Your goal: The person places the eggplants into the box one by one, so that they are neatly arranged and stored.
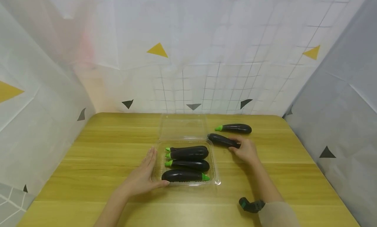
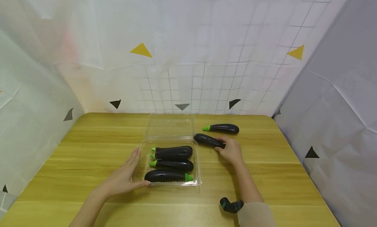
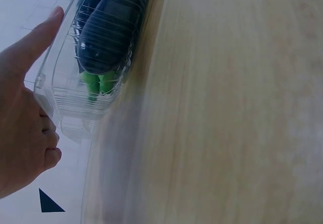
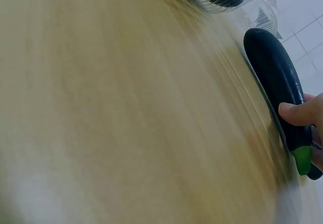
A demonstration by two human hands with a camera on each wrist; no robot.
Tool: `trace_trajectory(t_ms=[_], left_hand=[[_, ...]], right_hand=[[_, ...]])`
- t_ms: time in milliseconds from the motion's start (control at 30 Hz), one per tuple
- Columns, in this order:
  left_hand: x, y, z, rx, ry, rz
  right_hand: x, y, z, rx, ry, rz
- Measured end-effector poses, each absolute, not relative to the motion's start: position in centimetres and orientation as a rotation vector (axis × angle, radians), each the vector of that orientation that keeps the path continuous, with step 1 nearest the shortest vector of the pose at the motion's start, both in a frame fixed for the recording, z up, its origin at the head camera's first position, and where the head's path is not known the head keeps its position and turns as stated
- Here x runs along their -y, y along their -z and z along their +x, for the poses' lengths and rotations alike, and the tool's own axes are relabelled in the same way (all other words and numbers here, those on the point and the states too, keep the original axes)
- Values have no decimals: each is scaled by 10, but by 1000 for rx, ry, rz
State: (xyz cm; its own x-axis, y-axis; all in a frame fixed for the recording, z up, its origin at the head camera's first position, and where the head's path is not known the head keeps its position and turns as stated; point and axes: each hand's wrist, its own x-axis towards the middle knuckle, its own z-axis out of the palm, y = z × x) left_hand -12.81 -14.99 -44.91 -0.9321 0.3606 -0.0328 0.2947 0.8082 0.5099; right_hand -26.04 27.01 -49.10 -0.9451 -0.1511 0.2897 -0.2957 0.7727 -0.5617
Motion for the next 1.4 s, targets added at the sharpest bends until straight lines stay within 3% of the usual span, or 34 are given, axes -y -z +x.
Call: trace_trajectory(t_ms=[367,1400], left_hand=[[149,447,-127,-2858,-783,513],[149,445,-127,-2857,-772,524]], right_hand=[[-271,473,-241,2749,-1050,195],[-258,425,-216,2600,-996,307]])
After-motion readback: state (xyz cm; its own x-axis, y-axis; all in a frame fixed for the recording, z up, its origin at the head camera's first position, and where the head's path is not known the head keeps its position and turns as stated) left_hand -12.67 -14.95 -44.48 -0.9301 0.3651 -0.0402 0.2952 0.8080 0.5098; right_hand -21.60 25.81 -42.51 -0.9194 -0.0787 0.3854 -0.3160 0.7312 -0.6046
